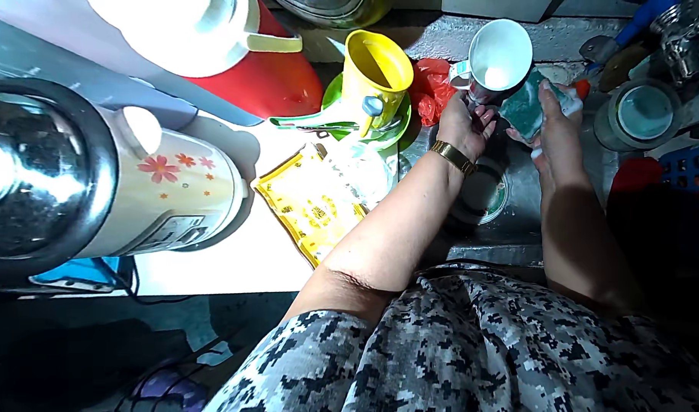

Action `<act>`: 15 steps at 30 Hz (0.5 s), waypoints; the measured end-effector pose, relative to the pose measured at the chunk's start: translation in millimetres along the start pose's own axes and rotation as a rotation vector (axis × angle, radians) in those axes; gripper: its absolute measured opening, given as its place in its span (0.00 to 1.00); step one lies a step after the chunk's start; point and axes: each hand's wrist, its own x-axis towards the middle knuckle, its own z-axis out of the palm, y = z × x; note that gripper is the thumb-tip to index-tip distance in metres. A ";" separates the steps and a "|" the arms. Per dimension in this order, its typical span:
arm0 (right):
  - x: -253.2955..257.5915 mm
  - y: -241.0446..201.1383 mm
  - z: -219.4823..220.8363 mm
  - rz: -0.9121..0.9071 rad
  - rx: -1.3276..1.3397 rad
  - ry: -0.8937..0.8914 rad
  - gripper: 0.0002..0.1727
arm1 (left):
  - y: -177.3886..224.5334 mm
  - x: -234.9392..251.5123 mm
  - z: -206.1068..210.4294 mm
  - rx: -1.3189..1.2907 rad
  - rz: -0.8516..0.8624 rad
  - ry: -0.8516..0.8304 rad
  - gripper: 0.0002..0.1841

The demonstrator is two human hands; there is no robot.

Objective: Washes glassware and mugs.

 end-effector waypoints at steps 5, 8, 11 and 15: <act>-2.3 2.6 -10.8 0.071 0.111 0.021 0.23 | -7.4 8.7 -14.9 0.088 -0.025 0.063 0.23; -5.4 5.2 -21.2 0.132 0.196 0.013 0.24 | -16.9 12.5 -22.5 0.134 -0.027 0.073 0.24; -14.1 1.8 -32.4 0.187 0.297 -0.012 0.25 | -28.1 19.3 -30.3 0.326 -0.063 0.094 0.24; -20.4 5.4 -56.2 0.234 0.610 0.003 0.31 | -44.4 32.2 -53.3 1.116 0.035 -0.043 0.14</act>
